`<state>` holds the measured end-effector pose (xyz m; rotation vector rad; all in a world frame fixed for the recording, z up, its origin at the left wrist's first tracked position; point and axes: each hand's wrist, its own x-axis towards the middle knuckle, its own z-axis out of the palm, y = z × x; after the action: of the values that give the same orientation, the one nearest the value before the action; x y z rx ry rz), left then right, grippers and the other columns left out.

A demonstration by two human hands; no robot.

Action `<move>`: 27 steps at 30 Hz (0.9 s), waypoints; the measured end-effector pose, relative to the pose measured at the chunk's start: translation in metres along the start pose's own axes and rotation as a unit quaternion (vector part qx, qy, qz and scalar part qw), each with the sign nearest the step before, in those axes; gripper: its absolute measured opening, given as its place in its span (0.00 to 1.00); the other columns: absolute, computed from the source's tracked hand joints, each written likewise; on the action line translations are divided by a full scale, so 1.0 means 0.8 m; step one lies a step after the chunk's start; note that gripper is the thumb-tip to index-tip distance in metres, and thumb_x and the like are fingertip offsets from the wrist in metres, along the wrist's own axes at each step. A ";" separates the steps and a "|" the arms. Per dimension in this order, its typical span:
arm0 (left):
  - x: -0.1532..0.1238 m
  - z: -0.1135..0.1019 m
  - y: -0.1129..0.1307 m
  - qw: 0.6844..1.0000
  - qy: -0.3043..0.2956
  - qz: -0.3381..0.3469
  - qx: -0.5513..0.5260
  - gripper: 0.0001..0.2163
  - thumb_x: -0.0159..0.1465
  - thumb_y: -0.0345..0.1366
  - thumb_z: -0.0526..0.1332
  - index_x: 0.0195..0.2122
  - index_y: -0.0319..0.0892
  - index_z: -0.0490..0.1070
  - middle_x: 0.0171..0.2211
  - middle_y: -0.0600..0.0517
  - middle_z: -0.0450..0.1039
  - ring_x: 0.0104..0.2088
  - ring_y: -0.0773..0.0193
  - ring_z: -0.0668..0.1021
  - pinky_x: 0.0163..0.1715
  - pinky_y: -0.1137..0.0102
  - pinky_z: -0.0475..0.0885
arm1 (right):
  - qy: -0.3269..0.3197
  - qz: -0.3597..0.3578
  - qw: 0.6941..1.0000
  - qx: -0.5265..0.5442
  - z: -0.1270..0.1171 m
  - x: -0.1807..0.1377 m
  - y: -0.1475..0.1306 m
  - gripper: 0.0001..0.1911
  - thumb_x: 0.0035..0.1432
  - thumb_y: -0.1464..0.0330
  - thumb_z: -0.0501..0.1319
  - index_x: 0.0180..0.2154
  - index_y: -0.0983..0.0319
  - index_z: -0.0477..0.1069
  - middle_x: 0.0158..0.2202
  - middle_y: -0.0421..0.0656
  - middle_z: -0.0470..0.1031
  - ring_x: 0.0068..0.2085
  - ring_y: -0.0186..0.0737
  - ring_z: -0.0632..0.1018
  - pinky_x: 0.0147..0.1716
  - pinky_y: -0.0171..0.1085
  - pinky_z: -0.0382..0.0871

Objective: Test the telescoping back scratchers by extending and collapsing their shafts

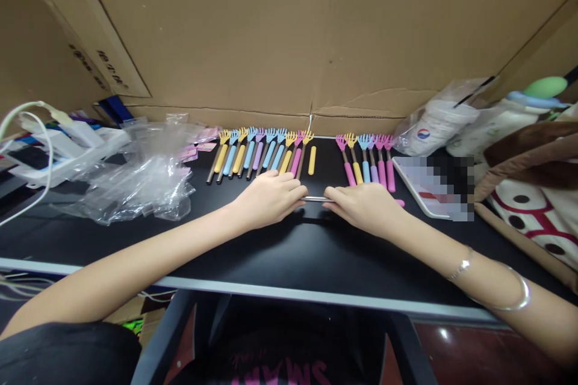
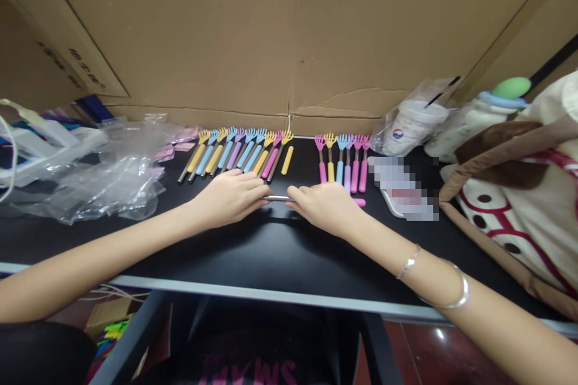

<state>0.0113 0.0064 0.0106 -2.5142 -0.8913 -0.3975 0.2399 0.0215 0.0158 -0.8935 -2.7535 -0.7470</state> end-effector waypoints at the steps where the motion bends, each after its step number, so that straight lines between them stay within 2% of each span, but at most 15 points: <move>1: -0.001 0.000 -0.001 1.000 0.005 0.002 0.002 0.10 0.67 0.39 0.51 0.33 0.41 0.68 0.29 0.52 0.70 0.32 0.64 0.72 0.31 0.68 0.59 | 0.007 0.000 1.000 0.000 0.002 0.001 0.000 0.19 0.65 0.60 0.45 0.28 0.62 0.64 0.20 0.38 0.71 0.20 0.31 0.70 0.21 0.34 0.39; 6: 0.001 -0.005 -0.005 1.000 0.019 -0.001 0.004 0.12 0.67 0.38 0.52 0.30 0.41 0.69 0.25 0.52 0.70 0.29 0.65 0.71 0.28 0.69 0.57 | 0.031 -0.004 0.999 -0.007 0.005 0.001 0.005 0.20 0.66 0.61 0.44 0.27 0.62 0.65 0.19 0.38 0.70 0.20 0.29 0.68 0.21 0.34 0.40; 16: -0.005 -0.024 -0.024 0.998 0.050 -0.033 0.027 0.16 0.67 0.41 0.50 0.29 0.42 0.73 0.22 0.51 0.67 0.25 0.65 0.68 0.24 0.71 0.56 | 0.063 0.007 0.996 -0.067 -0.017 -0.009 0.027 0.19 0.65 0.61 0.46 0.26 0.62 0.65 0.18 0.37 0.70 0.19 0.30 0.67 0.22 0.33 0.42; 21: -0.022 -0.031 -0.052 0.995 0.052 -0.036 0.076 0.18 0.68 0.43 0.48 0.29 0.44 0.73 0.22 0.51 0.67 0.24 0.65 0.69 0.22 0.71 0.55 | 0.043 0.031 0.993 -0.103 -0.020 -0.041 0.068 0.23 0.66 0.59 0.44 0.23 0.61 0.65 0.18 0.39 0.69 0.22 0.31 0.68 0.24 0.33 0.47; 25: -0.056 -0.033 -0.087 0.991 0.028 -0.057 0.120 0.18 0.68 0.44 0.46 0.30 0.45 0.73 0.22 0.52 0.68 0.24 0.64 0.71 0.21 0.71 0.55 | 0.046 0.050 0.982 -0.178 -0.011 -0.091 0.117 0.24 0.65 0.57 0.45 0.22 0.61 0.65 0.18 0.40 0.69 0.23 0.33 0.67 0.24 0.34 0.47; 27: -0.074 -0.032 -0.101 0.988 0.015 -0.061 0.142 0.18 0.68 0.44 0.46 0.29 0.44 0.72 0.22 0.52 0.69 0.25 0.64 0.72 0.22 0.71 0.57 | 0.040 0.070 0.976 -0.204 -0.003 -0.115 0.136 0.27 0.65 0.56 0.42 0.21 0.60 0.65 0.17 0.40 0.67 0.22 0.34 0.65 0.23 0.34 0.47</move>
<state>-0.0888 0.0187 0.0336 -2.1971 -1.0160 -0.3208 0.3778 0.0492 0.0363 -1.0849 -2.4753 -1.3159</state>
